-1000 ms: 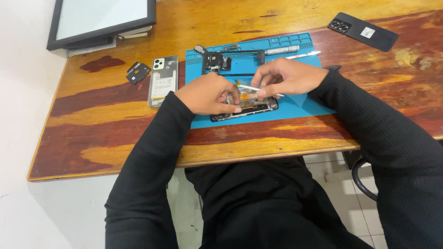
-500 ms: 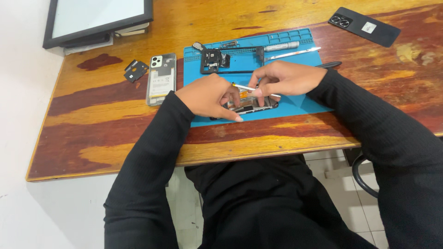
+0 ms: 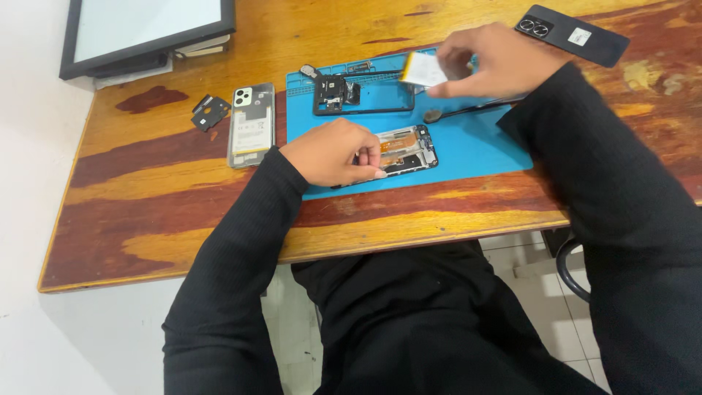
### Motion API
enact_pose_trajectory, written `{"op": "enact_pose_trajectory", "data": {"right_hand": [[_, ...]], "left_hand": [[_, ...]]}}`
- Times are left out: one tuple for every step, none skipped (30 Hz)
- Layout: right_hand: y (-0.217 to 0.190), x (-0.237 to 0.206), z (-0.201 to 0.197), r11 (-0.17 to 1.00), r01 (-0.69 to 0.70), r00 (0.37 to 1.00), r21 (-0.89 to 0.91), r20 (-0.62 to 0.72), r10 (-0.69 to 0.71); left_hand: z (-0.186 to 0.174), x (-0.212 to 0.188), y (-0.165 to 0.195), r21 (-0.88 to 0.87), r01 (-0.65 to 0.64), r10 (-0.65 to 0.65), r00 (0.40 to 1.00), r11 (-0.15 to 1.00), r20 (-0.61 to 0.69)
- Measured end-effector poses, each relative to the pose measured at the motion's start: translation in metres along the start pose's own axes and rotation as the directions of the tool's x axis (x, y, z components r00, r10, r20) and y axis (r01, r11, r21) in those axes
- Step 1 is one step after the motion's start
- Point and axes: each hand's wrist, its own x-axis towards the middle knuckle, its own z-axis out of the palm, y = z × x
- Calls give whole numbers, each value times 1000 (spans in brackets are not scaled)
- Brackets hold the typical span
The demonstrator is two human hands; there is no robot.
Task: The person disassembles a smartphone, removes the battery, and cleans internal components with a cotton swab. They then reassemble the phone by placing the battery back and securing the internal frame.
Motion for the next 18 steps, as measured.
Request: {"op": "enact_pose_trajectory", "data": {"right_hand": [[9, 0, -3, 983, -92, 995, -156, 8, 95], [17, 0, -4, 979, -77, 997, -191, -14, 76], [22, 1, -2, 972, -63, 998, -225, -36, 57], [26, 2, 0, 964, -51, 998, -260, -57, 37], [29, 2, 2, 973, -49, 998, -228, -44, 40], [30, 2, 3, 980, -48, 999, -194, -30, 43], [30, 2, 4, 986, -46, 999, -161, -16, 44], [29, 0, 4, 989, -40, 999, -144, -2, 41], [27, -2, 3, 991, -33, 999, -128, 14, 35], [23, -3, 4, 994, -25, 999, -110, 31, 29], [19, -2, 5, 995, -38, 997, -89, 58, 43], [15, -1, 7, 996, -50, 995, -67, 85, 56], [11, 1, 9, 997, -62, 991, -45, 112, 67], [7, 1, 10, 997, -60, 989, -41, 133, 65], [5, 2, 12, 998, -60, 986, -36, 153, 64], [3, 2, 13, 998, -60, 983, -33, 172, 65], [3, 3, 13, 998, -60, 983, -31, 170, 65], [3, 3, 13, 998, -59, 984, -30, 169, 63]], "left_hand": [[0, 0, 1, 14, 70, -70, 997, 997, 12], [-1, 0, 1, 30, 137, -138, 990, 990, 23], [-2, 0, 2, 47, 203, -205, 978, 978, 33], [-3, 0, 2, 73, 195, -198, 980, 978, 33], [-3, -1, 3, 97, 186, -190, 981, 978, 34], [-4, -2, 3, 120, 177, -183, 982, 977, 36], [-3, -2, 3, 106, 159, -163, 986, 982, 35], [-1, -1, 3, 92, 140, -144, 989, 986, 30], [0, -1, 2, 78, 123, -125, 992, 989, 24], [0, -1, 1, 52, 104, -106, 994, 993, 25], [1, -1, 0, 26, 86, -87, 996, 996, 27], [1, -2, -1, 1, 69, -69, 997, 998, 29], [1, -2, -3, 0, 60, -60, 998, 998, 32], [0, -1, -3, -1, 51, -51, 998, 999, 35], [0, -1, -4, -1, 40, -40, 998, 999, 40], [0, -1, -3, 16, 51, -52, 998, 999, 37], [0, -1, -3, 33, 62, -63, 997, 998, 34], [-1, -1, -2, 50, 73, -75, 997, 996, 31]]}}
